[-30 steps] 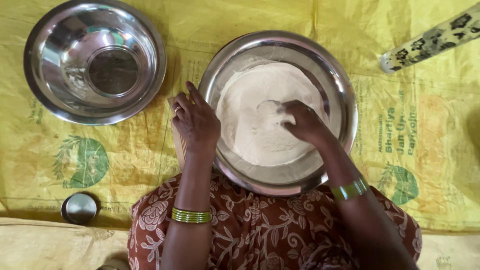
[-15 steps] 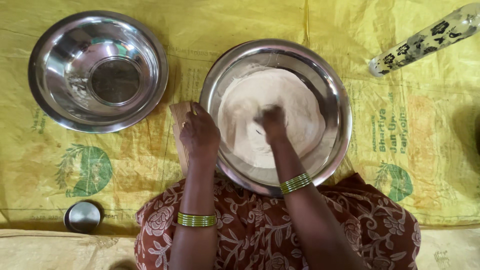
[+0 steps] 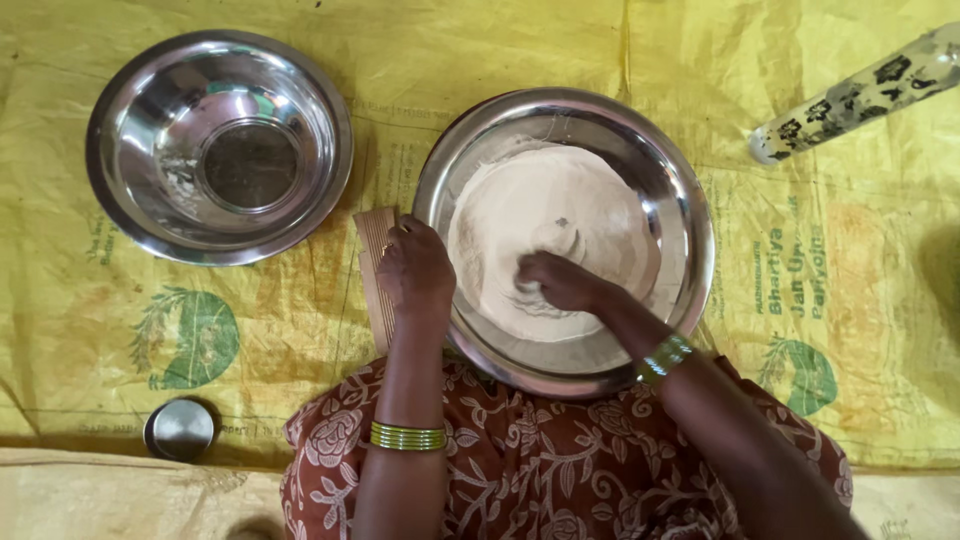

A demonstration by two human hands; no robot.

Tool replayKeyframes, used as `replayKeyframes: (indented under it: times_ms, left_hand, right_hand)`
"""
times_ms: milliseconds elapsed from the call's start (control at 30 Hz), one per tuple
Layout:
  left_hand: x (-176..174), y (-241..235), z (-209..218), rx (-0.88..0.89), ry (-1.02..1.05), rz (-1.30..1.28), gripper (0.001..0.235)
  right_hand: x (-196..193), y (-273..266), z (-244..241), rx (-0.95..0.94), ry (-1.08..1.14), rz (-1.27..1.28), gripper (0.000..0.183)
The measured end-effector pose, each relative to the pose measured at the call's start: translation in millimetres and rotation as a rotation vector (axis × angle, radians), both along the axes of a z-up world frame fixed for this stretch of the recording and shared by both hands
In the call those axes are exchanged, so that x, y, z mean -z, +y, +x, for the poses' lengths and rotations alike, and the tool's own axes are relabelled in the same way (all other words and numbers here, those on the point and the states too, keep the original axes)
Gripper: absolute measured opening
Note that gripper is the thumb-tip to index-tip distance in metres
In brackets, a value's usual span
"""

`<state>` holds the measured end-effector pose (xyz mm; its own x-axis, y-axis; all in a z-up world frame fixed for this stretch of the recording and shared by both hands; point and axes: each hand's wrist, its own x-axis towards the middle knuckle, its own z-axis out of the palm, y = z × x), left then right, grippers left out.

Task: The person empties a white powdery substance from a plastic bag into a metal bowl, then mixes it by hand. They add liquid from a clear bottle and continue mixing the contents into a smooth paste.

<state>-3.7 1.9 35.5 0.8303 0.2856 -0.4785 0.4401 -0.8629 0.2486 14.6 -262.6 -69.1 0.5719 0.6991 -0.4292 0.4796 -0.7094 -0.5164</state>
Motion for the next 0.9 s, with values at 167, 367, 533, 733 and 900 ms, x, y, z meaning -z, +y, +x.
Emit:
replayKeyframes:
  times_ms: [167, 367, 533, 733, 900]
  left_hand:
    - [1.0, 4.2, 0.3, 0.018, -0.025, -0.003, 0.051]
    - [-9.7, 3.8, 1.9, 0.017, -0.004, -0.005, 0.059]
    - [-12.4, 1.7, 1.3, 0.005, -0.005, -0.005, 0.058]
    - [-6.6, 4.7, -0.6, -0.011, -0.101, 0.002, 0.053]
    - [-4.4, 3.4, 1.0, -0.007, -0.065, -0.010, 0.056]
  right_hand:
    - [44.2, 24.4, 34.7, 0.453, -0.209, 0.307, 0.050]
    - [27.8, -24.9, -2.2, 1.436, -0.025, 0.648, 0.060]
    - [58.9, -24.7, -40.6, 1.608, 0.265, 0.405, 0.054]
    - [114.5, -5.0, 14.2, 1.263, 0.010, 0.659, 0.065]
    - [80.9, -9.7, 19.6, 0.487, -0.089, 0.421, 0.059]
